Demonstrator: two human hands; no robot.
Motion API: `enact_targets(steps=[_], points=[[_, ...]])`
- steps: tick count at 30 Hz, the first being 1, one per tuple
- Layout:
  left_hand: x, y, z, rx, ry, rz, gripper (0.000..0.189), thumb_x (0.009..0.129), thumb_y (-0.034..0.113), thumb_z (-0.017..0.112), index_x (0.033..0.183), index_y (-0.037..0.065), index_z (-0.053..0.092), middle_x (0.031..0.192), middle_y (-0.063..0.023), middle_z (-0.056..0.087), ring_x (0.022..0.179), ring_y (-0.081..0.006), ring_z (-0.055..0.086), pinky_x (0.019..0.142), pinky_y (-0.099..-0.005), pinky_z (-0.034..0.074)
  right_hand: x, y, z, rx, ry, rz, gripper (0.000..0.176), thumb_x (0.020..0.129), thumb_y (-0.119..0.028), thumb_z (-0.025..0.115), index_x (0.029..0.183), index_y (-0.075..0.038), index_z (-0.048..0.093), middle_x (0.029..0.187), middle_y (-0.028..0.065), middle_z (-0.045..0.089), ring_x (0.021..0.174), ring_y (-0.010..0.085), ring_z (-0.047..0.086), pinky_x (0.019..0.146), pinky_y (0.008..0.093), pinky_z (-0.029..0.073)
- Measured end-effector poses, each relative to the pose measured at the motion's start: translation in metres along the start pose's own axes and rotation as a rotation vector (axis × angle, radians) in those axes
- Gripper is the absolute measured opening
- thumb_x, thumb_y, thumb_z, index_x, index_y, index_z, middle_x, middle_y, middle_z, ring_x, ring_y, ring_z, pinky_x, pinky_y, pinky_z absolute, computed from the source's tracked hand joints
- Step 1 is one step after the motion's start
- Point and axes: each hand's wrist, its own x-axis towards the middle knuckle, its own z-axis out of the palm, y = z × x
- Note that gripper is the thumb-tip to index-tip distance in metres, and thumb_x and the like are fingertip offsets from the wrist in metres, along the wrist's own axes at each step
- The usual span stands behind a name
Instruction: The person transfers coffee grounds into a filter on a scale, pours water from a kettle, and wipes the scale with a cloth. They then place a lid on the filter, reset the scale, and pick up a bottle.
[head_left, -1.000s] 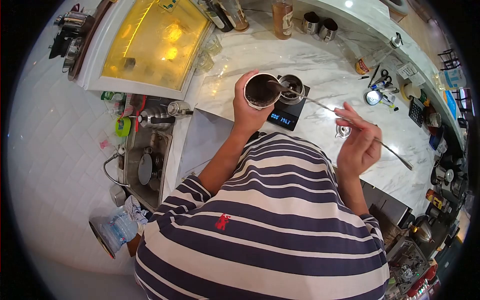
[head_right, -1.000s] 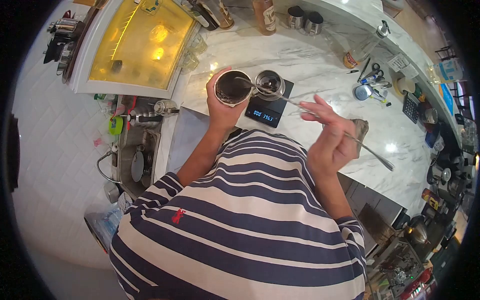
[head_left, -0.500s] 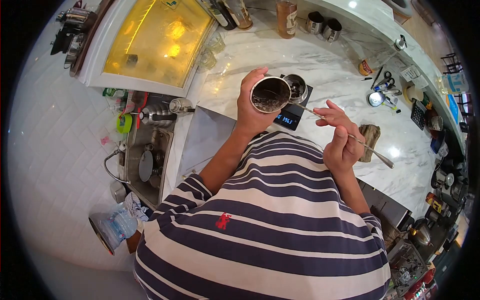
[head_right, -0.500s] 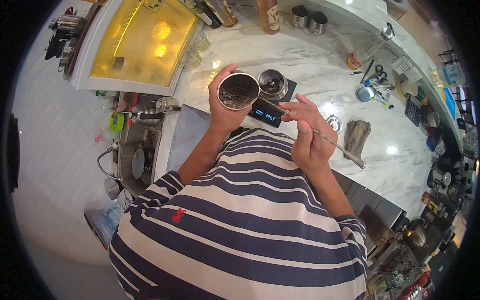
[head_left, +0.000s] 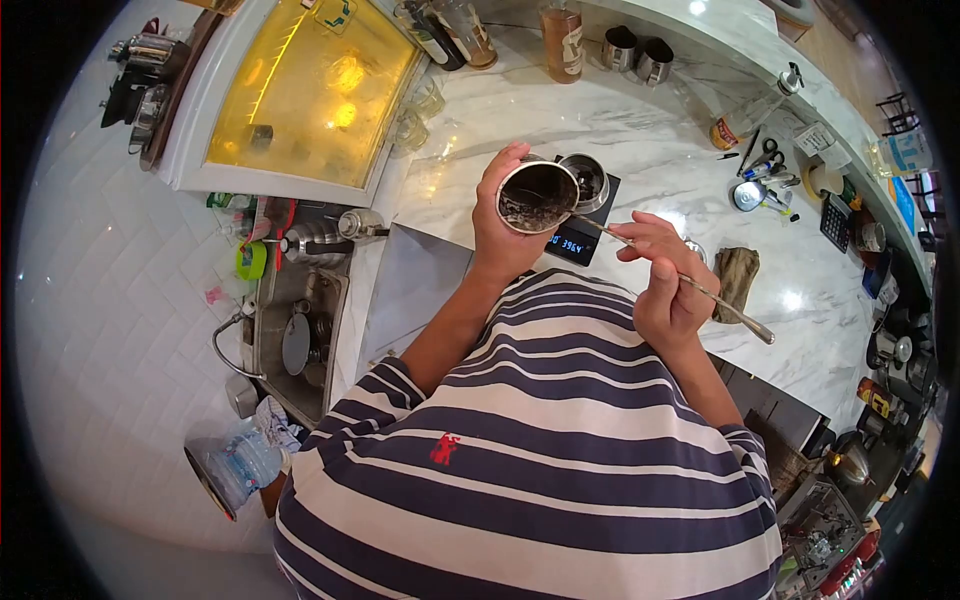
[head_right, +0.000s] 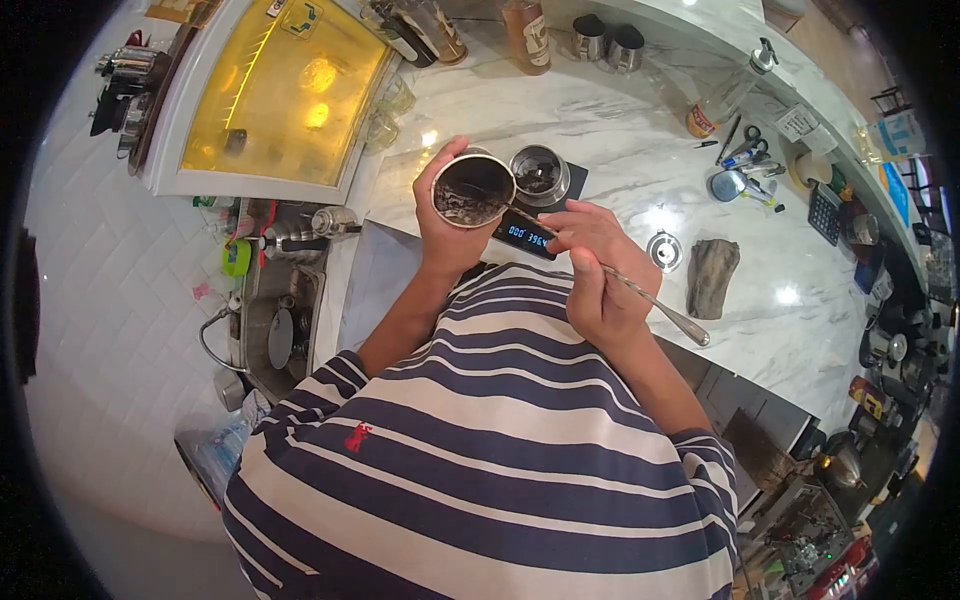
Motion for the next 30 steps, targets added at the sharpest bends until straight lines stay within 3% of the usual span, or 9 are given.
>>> enact_targets(steps=[13,16,19,22,27,30], points=[[0.0,0.01,0.011,-0.017,0.084,-0.022,0.092,0.076,-0.011,0.088,0.148,0.0,0.033,0.164,-0.0279,0.04,0.135,-0.0285,0.06,0.111,-0.0369,0.053,0.0,0.004,0.008,0.067,0.063,0.009,0.025,0.111,-0.004,0.047,0.1,0.008,0.067,0.091,0.0197,0.075,0.081,0.0295,0.076,0.095,0.0534,0.059],[0.001,0.008,0.008,-0.025,0.051,-0.04,0.092,0.074,-0.011,0.088,0.148,0.001,0.035,0.162,-0.0273,0.043,0.136,-0.0284,0.06,0.112,-0.0371,0.053,0.003,0.007,0.001,0.017,-0.051,0.0,0.03,0.117,-0.02,0.041,0.111,0.002,0.061,0.103,0.0268,0.077,0.081,0.0279,0.076,0.101,0.0556,0.056],[0.002,0.006,0.003,-0.046,-0.009,-0.073,0.092,0.072,-0.012,0.088,0.147,0.003,0.037,0.16,-0.0256,0.046,0.137,-0.0284,0.059,0.113,-0.0374,0.052,0.002,0.01,-0.007,0.0,-0.119,0.018,0.031,0.117,-0.021,0.044,0.11,0.003,0.062,0.103,0.0263,0.077,0.09,0.0322,0.077,0.101,0.0568,0.056],[0.004,0.006,-0.001,-0.09,-0.071,-0.125,0.091,0.07,-0.013,0.088,0.145,0.004,0.04,0.157,-0.024,0.05,0.138,-0.0288,0.058,0.114,-0.0382,0.051,0.015,0.009,-0.016,0.031,-0.213,-0.028,0.018,0.108,-0.013,0.06,0.101,0.001,0.069,0.097,0.0189,0.076,0.097,0.0373,0.077,0.098,0.0522,0.059],[0.007,0.011,-0.003,-0.188,-0.149,-0.15,0.087,0.069,-0.012,0.089,0.142,0.004,0.044,0.153,-0.0234,0.055,0.139,-0.0296,0.058,0.117,-0.0391,0.048,0.029,0.007,-0.032,-0.02,-0.361,-0.054,0.022,0.105,-0.023,0.065,0.102,-0.001,0.068,0.097,0.0159,0.076,0.098,0.0379,0.076,0.097,0.0516,0.06],[0.009,0.014,-0.004,-0.171,-0.128,-0.143,0.087,0.069,-0.002,0.094,0.143,0.004,0.049,0.142,-0.0196,0.065,0.14,-0.033,0.06,0.118,-0.0408,0.047,0.031,0.006,-0.035,-0.021,-0.384,-0.057,0.022,0.105,-0.022,0.065,0.101,0.0,0.067,0.096,0.0158,0.075,0.098,0.0378,0.076,0.097,0.0516,0.06]])
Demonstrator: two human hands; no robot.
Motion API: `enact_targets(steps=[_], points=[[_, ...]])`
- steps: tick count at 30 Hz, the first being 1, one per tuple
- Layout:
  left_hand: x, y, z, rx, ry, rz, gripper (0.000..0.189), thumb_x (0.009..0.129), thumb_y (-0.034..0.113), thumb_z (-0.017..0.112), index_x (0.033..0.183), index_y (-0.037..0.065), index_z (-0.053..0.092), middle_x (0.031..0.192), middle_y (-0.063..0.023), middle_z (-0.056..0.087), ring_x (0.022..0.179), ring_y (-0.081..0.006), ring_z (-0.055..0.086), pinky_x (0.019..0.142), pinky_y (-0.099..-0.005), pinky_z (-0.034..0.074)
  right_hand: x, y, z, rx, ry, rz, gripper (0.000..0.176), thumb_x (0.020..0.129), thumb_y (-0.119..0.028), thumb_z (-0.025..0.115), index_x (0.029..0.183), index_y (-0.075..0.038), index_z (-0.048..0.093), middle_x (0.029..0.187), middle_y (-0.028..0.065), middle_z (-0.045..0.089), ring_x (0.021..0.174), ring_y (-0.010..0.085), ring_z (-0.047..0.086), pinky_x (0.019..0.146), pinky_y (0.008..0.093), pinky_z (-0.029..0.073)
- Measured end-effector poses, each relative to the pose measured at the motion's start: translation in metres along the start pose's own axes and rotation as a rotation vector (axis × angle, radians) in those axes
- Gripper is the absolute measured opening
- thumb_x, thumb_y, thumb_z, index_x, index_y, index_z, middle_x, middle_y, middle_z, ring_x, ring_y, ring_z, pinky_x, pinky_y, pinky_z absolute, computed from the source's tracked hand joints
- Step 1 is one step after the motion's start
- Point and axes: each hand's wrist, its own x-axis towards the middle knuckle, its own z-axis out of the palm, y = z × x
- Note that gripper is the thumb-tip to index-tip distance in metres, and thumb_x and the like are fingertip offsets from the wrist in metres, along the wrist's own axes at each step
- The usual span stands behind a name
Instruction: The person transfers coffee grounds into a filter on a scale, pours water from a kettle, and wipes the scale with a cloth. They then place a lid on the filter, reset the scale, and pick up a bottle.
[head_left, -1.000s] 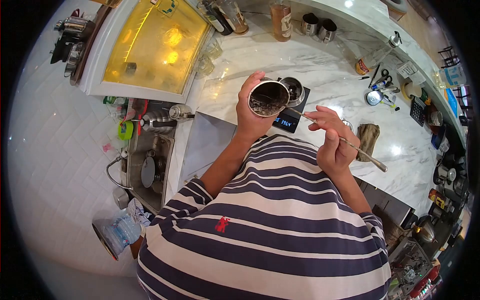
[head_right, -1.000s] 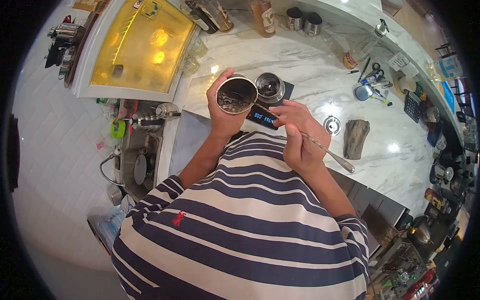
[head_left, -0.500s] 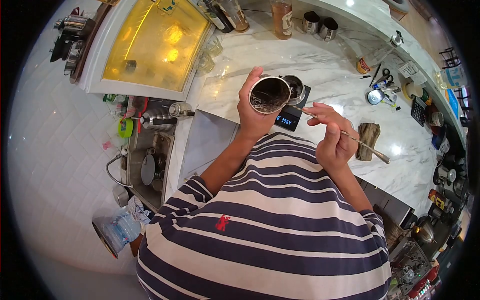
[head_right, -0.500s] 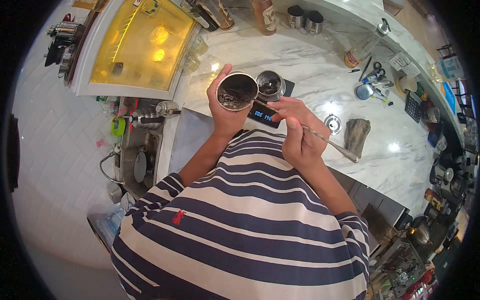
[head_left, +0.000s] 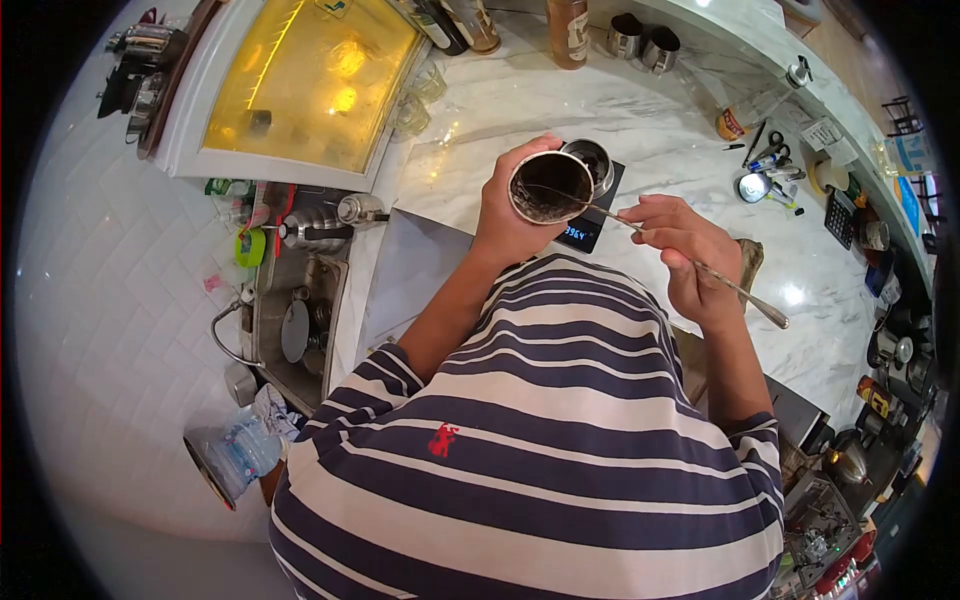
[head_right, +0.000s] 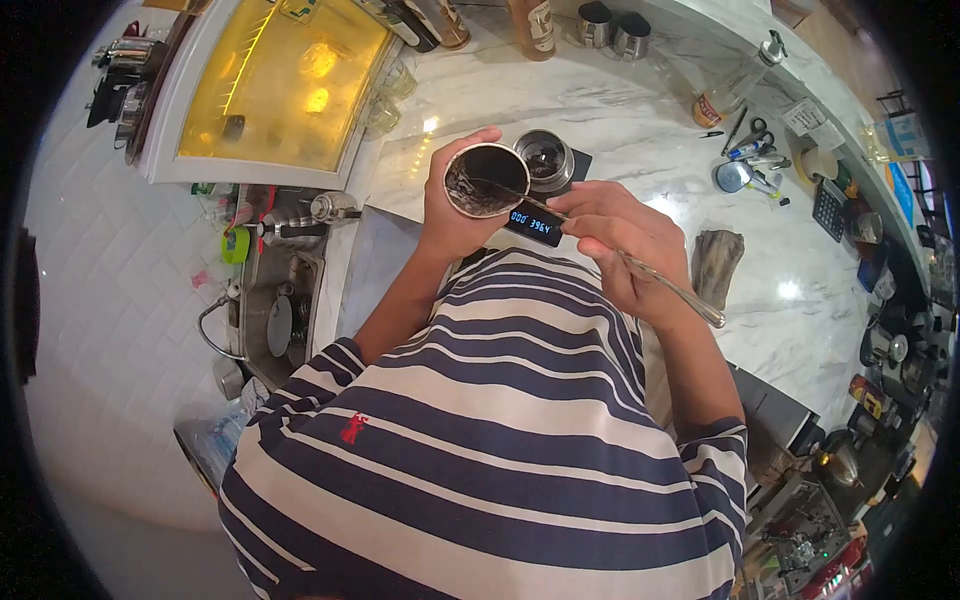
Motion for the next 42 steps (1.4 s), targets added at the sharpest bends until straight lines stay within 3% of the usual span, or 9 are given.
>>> enact_targets(steps=[3,11,20,23,26,30,33,37,42], points=[[0.0,0.002,-0.001,0.04,-0.044,0.013,0.084,0.07,-0.008,0.091,0.141,0.002,0.047,0.146,-0.0232,0.061,0.142,-0.0315,0.057,0.117,-0.0402,0.048,-0.003,0.001,-0.001,0.014,-0.005,0.005,0.022,0.105,-0.022,0.065,0.101,0.0,0.066,0.095,0.0158,0.075,0.098,0.038,0.076,0.096,0.0513,0.06],[0.001,0.002,0.001,0.15,-0.05,0.133,0.086,0.07,-0.001,0.096,0.141,0.002,0.048,0.145,-0.0223,0.063,0.141,-0.0342,0.059,0.117,-0.0419,0.048,-0.008,-0.005,0.001,-0.007,0.031,0.029,0.018,0.105,-0.019,0.065,0.101,-0.002,0.068,0.102,0.0163,0.078,0.097,0.0381,0.076,0.093,0.0465,0.061],[0.003,0.002,0.002,0.217,-0.067,0.151,0.085,0.072,0.002,0.096,0.143,0.004,0.049,0.143,-0.0202,0.065,0.14,-0.0357,0.059,0.116,-0.0426,0.048,-0.009,-0.012,0.009,-0.012,0.126,0.078,0.018,0.106,-0.008,0.056,0.097,0.0,0.07,0.093,0.0152,0.078,0.092,0.0319,0.078,0.097,0.0475,0.061],[0.004,0.001,0.002,0.229,-0.088,0.145,0.084,0.072,0.002,0.095,0.144,0.004,0.051,0.143,-0.0193,0.065,0.139,-0.0347,0.061,0.114,-0.0414,0.049,-0.009,-0.015,0.007,0.004,0.114,0.095,0.034,0.115,-0.017,0.045,0.099,0.005,0.066,0.087,0.0169,0.075,0.098,0.0338,0.077,0.101,0.0572,0.057],[0.002,0.0,0.001,0.263,-0.101,0.078,0.081,0.072,0.002,0.094,0.142,0.004,0.053,0.141,-0.0181,0.067,0.135,-0.0326,0.064,0.112,-0.0392,0.051,-0.01,-0.011,0.011,0.04,0.245,0.156,0.031,0.111,-0.012,0.051,0.095,0.006,0.07,0.09,0.0158,0.077,0.084,0.0226,0.076,0.094,0.0442,0.061],[0.001,0.002,-0.004,0.268,-0.135,-0.066,0.077,0.072,0.001,0.092,0.14,0.005,0.057,0.137,-0.016,0.069,0.127,-0.0295,0.069,0.107,-0.0368,0.053,-0.016,0.003,0.016,0.159,0.457,0.438,0.038,0.115,-0.021,0.05,0.097,0.007,0.069,0.085,0.0144,0.075,0.082,0.0219,0.075,0.087,0.0371,0.059],[0.002,0.002,-0.006,0.295,-0.135,-0.054,0.076,0.071,-0.001,0.09,0.139,0.006,0.059,0.136,-0.0146,0.07,0.124,-0.0279,0.07,0.106,-0.0363,0.054,-0.02,0.025,0.014,0.474,0.632,0.647,0.036,0.116,-0.024,0.049,0.102,0.005,0.065,0.083,0.0141,0.074,0.083,0.0239,0.076,0.088,0.0372,0.059],[0.001,0.001,-0.007,0.26,-0.138,-0.101,0.076,0.07,0.001,0.09,0.139,0.006,0.058,0.134,-0.0143,0.07,0.121,-0.0293,0.07,0.104,-0.0372,0.055,-0.027,0.037,0.005,0.562,0.692,0.734,0.034,0.117,-0.028,0.047,0.105,0.001,0.06,0.082,0.0155,0.074,0.088,0.0302,0.078,0.09,0.0395,0.06],[-0.002,-0.003,-0.008,0.205,-0.08,-0.122,0.078,0.07,0.003,0.09,0.14,0.008,0.056,0.131,-0.0147,0.071,0.119,-0.0322,0.071,0.103,-0.0389,0.056,-0.031,0.031,-0.009,0.493,0.796,0.66,0.033,0.117,-0.027,0.047,0.106,0.001,0.06,0.083,0.0164,0.074,0.089,0.0323,0.078,0.092,0.0416,0.06]])
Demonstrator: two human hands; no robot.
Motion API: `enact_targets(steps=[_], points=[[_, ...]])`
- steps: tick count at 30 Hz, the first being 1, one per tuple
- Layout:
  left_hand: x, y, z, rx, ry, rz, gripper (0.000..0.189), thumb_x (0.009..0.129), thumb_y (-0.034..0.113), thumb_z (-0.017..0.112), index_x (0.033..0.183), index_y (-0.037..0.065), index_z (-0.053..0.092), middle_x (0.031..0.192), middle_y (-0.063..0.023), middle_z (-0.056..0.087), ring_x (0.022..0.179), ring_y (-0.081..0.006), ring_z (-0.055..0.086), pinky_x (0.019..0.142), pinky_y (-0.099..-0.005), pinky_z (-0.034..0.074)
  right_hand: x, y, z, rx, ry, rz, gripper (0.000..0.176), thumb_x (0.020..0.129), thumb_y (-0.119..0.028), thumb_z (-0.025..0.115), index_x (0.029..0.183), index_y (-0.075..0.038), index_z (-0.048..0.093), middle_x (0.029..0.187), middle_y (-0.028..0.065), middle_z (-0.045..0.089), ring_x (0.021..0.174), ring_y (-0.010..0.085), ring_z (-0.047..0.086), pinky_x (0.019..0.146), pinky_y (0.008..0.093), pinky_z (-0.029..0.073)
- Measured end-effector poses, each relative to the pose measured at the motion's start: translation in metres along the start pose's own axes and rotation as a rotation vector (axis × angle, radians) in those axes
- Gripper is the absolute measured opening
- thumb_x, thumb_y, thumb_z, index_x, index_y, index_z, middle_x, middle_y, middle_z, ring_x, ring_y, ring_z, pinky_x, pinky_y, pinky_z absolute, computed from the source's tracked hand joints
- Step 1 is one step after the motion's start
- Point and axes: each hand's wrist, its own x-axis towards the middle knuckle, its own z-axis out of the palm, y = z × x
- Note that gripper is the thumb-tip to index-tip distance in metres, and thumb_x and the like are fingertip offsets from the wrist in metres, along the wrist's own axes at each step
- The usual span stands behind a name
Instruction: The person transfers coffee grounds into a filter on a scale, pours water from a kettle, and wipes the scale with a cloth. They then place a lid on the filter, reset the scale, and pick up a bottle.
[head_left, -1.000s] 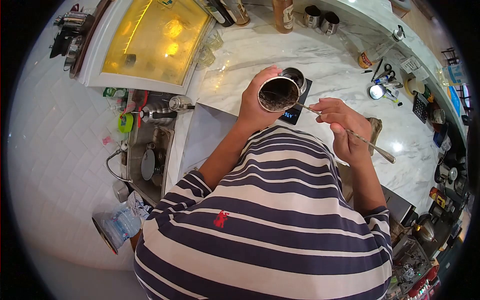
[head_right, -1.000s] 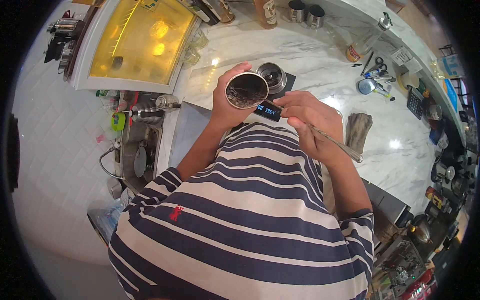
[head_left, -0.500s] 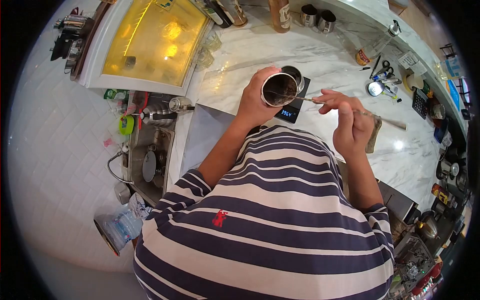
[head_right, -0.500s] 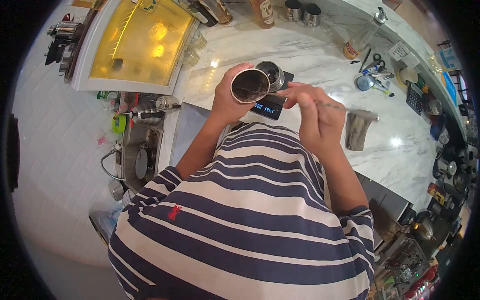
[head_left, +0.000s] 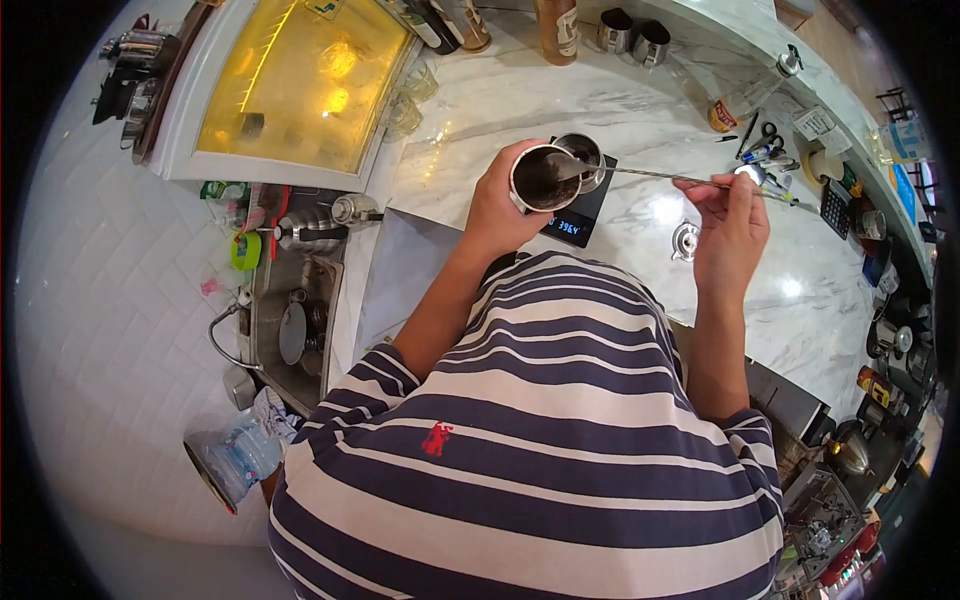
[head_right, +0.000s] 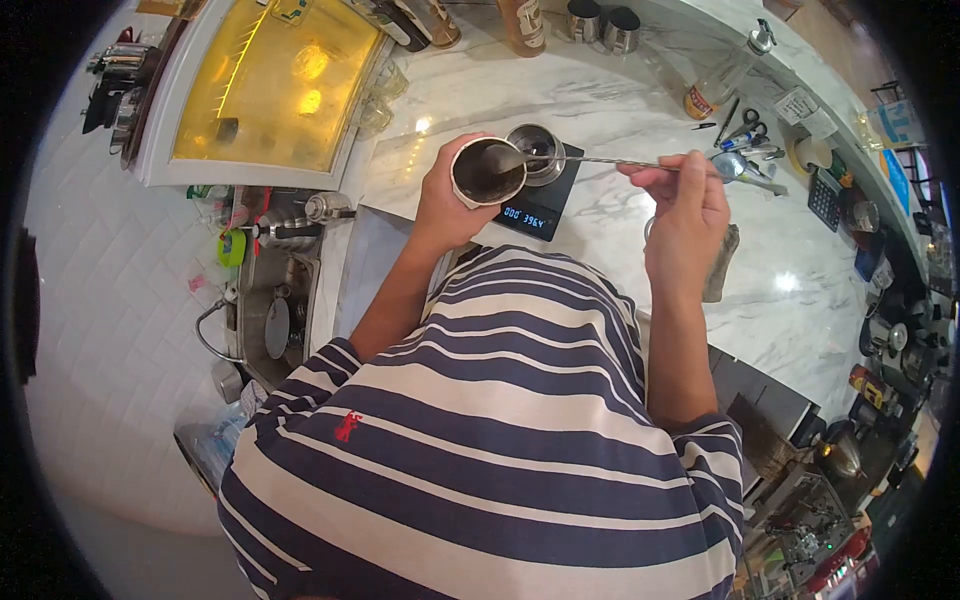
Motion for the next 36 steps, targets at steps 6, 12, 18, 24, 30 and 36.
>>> enact_targets(steps=[6,12,18,24,30,36], points=[[-0.002,-0.011,-0.004,-0.034,0.039,-0.036,0.08,0.075,-0.002,0.089,0.143,0.002,0.048,0.14,-0.0163,0.066,0.125,-0.0255,0.068,0.108,-0.0378,0.054,0.003,-0.007,-0.018,0.005,0.129,-0.086,0.032,0.117,-0.026,0.047,0.108,0.002,0.06,0.085,0.0185,0.075,0.094,0.038,0.078,0.098,0.0446,0.059],[0.003,-0.021,-0.012,-0.116,0.046,-0.084,0.082,0.075,-0.003,0.089,0.144,0.002,0.045,0.14,-0.0156,0.065,0.127,-0.0238,0.066,0.109,-0.0378,0.053,-0.008,0.007,-0.006,-0.107,0.195,-0.131,0.031,0.118,-0.024,0.044,0.111,0.003,0.059,0.089,0.0199,0.075,0.096,0.0355,0.078,0.099,0.0435,0.059],[0.002,-0.036,-0.029,-0.088,0.025,-0.143,0.085,0.075,0.0,0.09,0.146,0.003,0.044,0.135,-0.0146,0.064,0.125,-0.0233,0.066,0.108,-0.0381,0.053,-0.02,0.037,0.012,-0.38,0.151,-0.209,0.036,0.117,-0.019,0.042,0.109,0.008,0.065,0.097,0.0163,0.077,0.098,0.0266,0.077,0.098,0.0353,0.057],[0.014,-0.048,-0.048,-0.075,-0.05,-0.13,0.086,0.076,0.001,0.091,0.148,0.003,0.043,0.133,-0.0151,0.065,0.124,-0.0235,0.067,0.108,-0.0382,0.053,-0.047,0.049,0.035,-0.625,0.203,-0.266,0.034,0.116,-0.016,0.046,0.108,0.005,0.071,0.101,0.0132,0.08,0.096,0.018,0.075,0.095,0.0312,0.054],[0.029,-0.06,-0.064,-0.111,-0.079,-0.096,0.083,0.078,0.002,0.09,0.147,0.003,0.045,0.132,-0.0155,0.067,0.124,-0.0236,0.067,0.108,-0.0384,0.053,-0.067,0.05,0.06,-0.804,0.27,-0.385,0.031,0.116,-0.016,0.046,0.111,0.003,0.069,0.099,0.0138,0.081,0.095,0.0192,0.075,0.096,0.0328,0.054],[0.042,-0.08,-0.074,-0.063,-0.178,-0.12,0.082,0.079,0.01,0.091,0.147,0.004,0.045,0.13,-0.0169,0.07,0.123,-0.0253,0.069,0.107,-0.0391,0.052,-0.074,0.042,0.08,-0.72,0.411,-0.422,0.034,0.117,-0.019,0.043,0.111,0.004,0.068,0.097,0.015,0.081,0.097,0.0209,0.077,0.099,0.0357,0.054]])
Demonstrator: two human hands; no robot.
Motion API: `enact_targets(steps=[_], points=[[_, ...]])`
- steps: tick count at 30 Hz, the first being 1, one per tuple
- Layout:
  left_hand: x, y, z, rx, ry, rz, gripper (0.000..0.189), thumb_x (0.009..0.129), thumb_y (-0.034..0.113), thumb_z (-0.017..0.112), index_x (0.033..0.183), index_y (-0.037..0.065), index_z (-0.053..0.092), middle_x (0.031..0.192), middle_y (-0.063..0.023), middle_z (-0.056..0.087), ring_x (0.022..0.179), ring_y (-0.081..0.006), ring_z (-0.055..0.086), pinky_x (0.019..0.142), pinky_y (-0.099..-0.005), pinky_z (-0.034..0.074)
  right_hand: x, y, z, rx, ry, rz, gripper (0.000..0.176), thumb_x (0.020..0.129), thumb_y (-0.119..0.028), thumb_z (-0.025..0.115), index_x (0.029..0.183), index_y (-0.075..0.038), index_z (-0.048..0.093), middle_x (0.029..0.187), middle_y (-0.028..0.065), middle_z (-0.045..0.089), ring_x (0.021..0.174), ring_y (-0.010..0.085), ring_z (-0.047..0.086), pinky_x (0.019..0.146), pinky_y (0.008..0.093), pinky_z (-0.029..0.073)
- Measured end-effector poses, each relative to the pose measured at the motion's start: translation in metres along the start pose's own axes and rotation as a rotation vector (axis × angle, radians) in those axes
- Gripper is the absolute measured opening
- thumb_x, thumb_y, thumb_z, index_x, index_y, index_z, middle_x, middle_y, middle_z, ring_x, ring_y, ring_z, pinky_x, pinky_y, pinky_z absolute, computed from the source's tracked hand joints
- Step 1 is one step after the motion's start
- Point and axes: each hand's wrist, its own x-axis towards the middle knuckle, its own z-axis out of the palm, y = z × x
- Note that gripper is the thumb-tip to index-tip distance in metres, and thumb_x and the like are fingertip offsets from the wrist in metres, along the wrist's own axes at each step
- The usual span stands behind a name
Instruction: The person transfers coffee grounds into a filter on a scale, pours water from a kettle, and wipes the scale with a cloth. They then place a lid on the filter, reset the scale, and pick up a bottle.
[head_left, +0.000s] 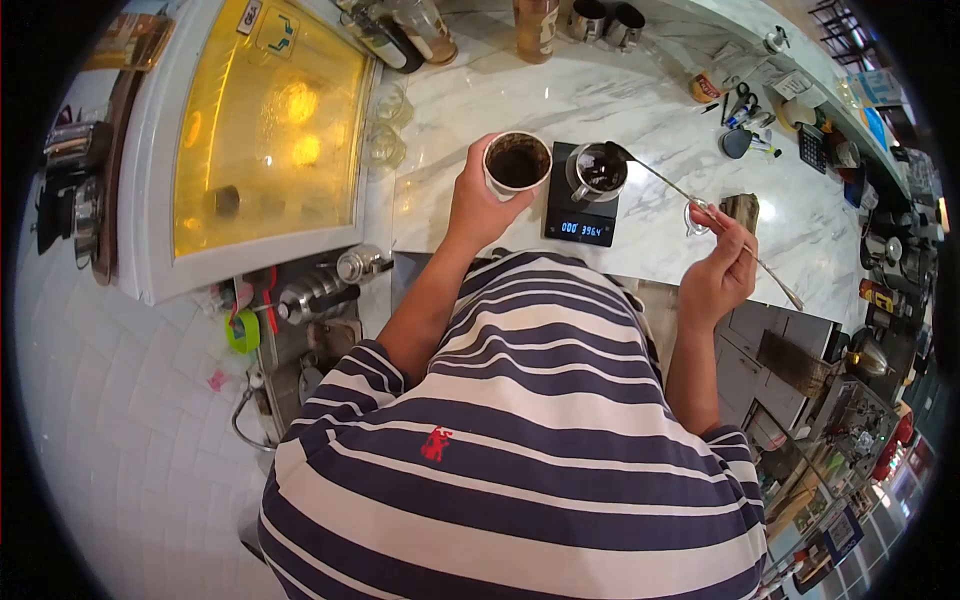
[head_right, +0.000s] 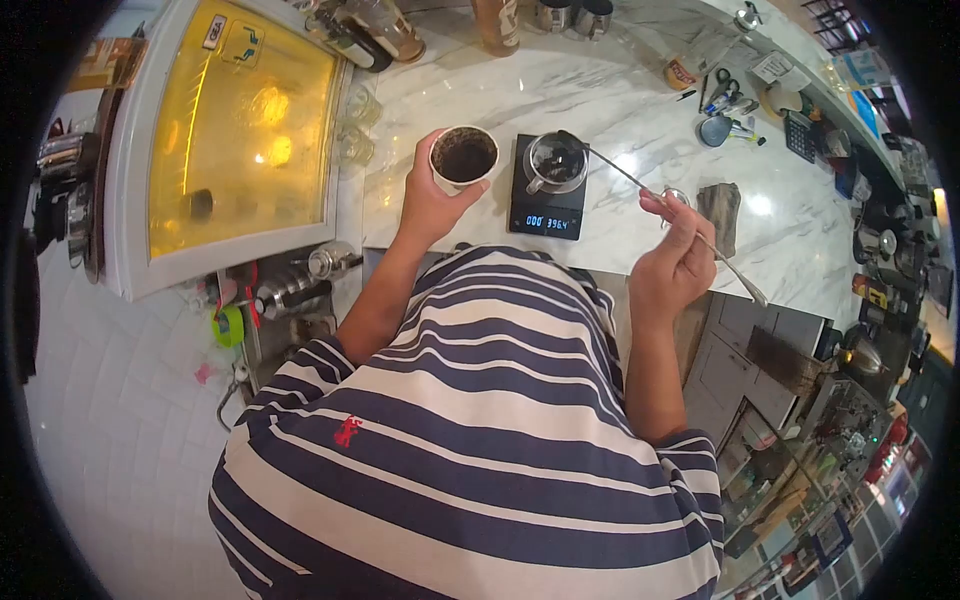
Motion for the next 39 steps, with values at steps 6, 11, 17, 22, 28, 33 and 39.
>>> enact_targets(steps=[6,11,17,22,28,33,39], points=[[0.025,-0.024,0.006,0.029,-0.061,0.035,0.081,0.078,0.014,0.093,0.145,0.005,0.048,0.129,-0.0168,0.071,0.121,-0.027,0.07,0.107,-0.0397,0.053,0.023,-0.018,-0.002,0.328,0.175,0.207,0.035,0.118,-0.024,0.043,0.113,0.006,0.059,0.091,0.0239,0.077,0.095,0.0323,0.077,0.098,0.0402,0.059],[0.055,-0.019,0.001,0.008,-0.167,0.088,0.082,0.071,0.017,0.094,0.142,0.008,0.053,0.136,-0.0168,0.063,0.13,-0.0373,0.059,0.112,-0.0454,0.048,0.051,-0.026,0.019,0.408,0.015,0.238,0.034,0.117,-0.023,0.045,0.112,0.006,0.059,0.09,0.0219,0.077,0.094,0.0317,0.077,0.096,0.0383,0.058],[0.102,-0.024,0.003,0.057,-0.221,0.205,0.078,0.069,0.014,0.093,0.139,0.006,0.058,0.134,-0.0141,0.06,0.128,-0.0326,0.06,0.113,-0.0413,0.047,0.118,0.007,0.092,0.074,-0.367,0.117,0.038,0.114,-0.027,0.052,0.105,0.007,0.069,0.087,0.0136,0.077,0.086,0.0184,0.076,0.087,0.0291,0.054],[0.128,-0.061,0.007,0.1,-0.155,0.19,0.079,0.069,0.016,0.094,0.139,0.006,0.058,0.132,-0.0139,0.062,0.127,-0.0323,0.061,0.111,-0.0415,0.049,0.158,0.008,0.171,-0.151,-0.674,0.031,0.04,0.111,-0.032,0.055,0.107,0.005,0.07,0.087,0.0136,0.078,0.083,0.0224,0.077,0.079,0.0362,0.057],[0.148,-0.109,0.014,0.137,0.0,0.043,0.08,0.07,0.022,0.096,0.138,0.005,0.058,0.133,-0.0159,0.065,0.124,-0.0321,0.065,0.108,-0.0415,0.051,0.193,0.044,0.257,-0.235,-0.885,-0.036,0.03,0.106,-0.027,0.059,0.107,-0.001,0.073,0.087,0.0161,0.077,0.085,0.0321,0.077,0.079,0.0422,0.058],[0.152,-0.137,0.019,0.127,0.175,-0.006,0.08,0.07,0.02,0.098,0.137,0.003,0.059,0.13,-0.0158,0.068,0.121,-0.0313,0.068,0.105,-0.04,0.054,0.187,0.071,0.294,-0.324,-0.882,-0.053,0.027,0.103,-0.026,0.061,0.104,-0.003,0.074,0.089,0.0163,0.078,0.088,0.0386,0.076,0.08,0.0496,0.058],[0.156,-0.155,0.024,0.013,0.222,-0.066,0.078,0.072,0.012,0.097,0.138,0.001,0.058,0.13,-0.0157,0.069,0.12,-0.0272,0.07,0.099,-0.0383,0.06,0.177,0.076,0.318,-0.476,-0.788,-0.085,0.033,0.101,-0.033,0.065,0.1,-0.002,0.076,0.092,0.0272,0.074,0.09,0.0469,0.073,0.082,0.0565,0.057]])
